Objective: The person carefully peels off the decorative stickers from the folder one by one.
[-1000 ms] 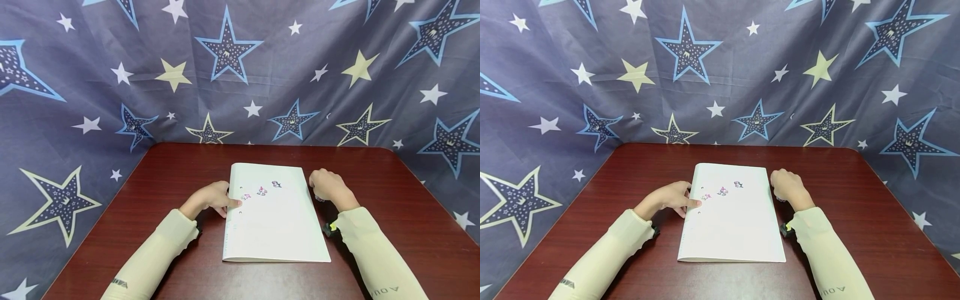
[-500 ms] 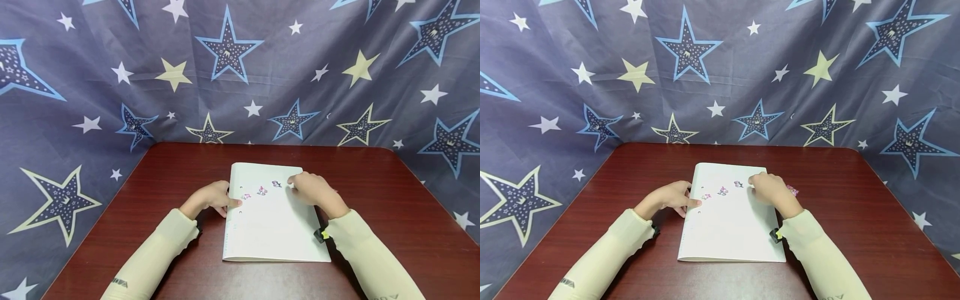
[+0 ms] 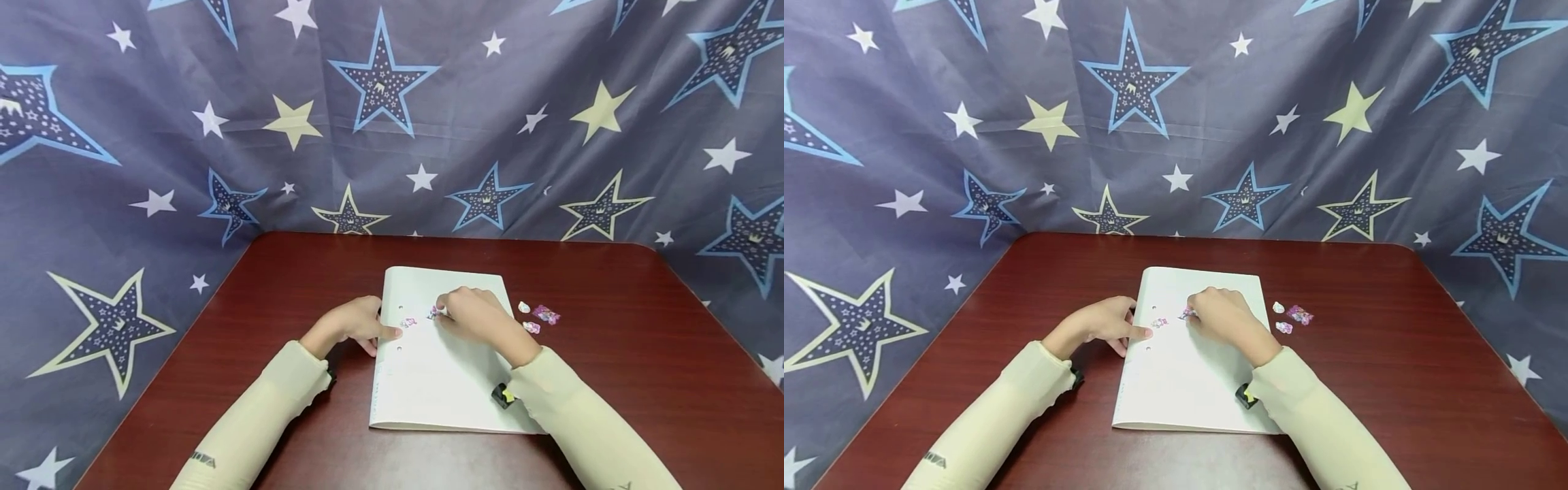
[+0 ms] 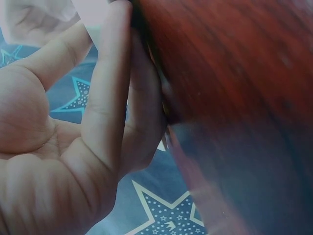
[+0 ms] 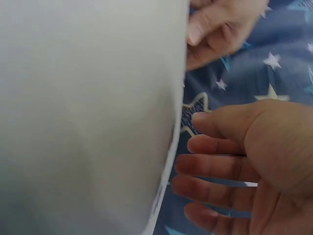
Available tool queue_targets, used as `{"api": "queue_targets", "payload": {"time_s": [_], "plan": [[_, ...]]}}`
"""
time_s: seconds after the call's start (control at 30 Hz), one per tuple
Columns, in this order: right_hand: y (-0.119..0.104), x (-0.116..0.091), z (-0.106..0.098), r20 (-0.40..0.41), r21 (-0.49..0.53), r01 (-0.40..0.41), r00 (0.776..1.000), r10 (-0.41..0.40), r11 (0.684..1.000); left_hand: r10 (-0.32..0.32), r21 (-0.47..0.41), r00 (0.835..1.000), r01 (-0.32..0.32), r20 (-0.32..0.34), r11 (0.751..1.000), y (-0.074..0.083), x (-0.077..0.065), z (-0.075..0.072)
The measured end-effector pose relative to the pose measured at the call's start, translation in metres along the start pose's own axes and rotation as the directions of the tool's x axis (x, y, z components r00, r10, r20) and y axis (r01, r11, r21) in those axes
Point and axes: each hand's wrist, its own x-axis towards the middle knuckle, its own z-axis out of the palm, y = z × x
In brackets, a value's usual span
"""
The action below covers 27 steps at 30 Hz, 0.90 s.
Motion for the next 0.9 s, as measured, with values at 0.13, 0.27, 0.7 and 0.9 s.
{"api": "queue_targets", "payload": {"time_s": [0.13, 0.27, 0.7, 0.9], "plan": [[-0.011, 0.011, 0.006, 0.01, -0.048, 0.044, 0.999, -0.043, 0.998, 0.003, 0.002, 1.0, -0.003, 0.01, 1.0, 0.001, 0.001, 0.0], [-0.022, 0.023, 0.008, 0.032, -0.071, 0.086, 0.996, -0.084, 0.994, -0.005, 0.004, 1.0, 0.005, 0.009, 1.0, -0.001, 0.001, -0.001], [-0.04, 0.038, 0.005, 0.101, -0.112, 0.171, 0.982, -0.16, 0.979, 0.007, 0.035, 1.0, -0.007, 0.007, 0.999, 0.0, 0.0, -0.002], [-0.042, 0.04, 0.004, 0.144, -0.16, 0.175, 0.978, -0.152, 0.972, 0.015, 0.038, 1.0, -0.016, 0.009, 0.999, 0.001, -0.001, -0.002]]}}
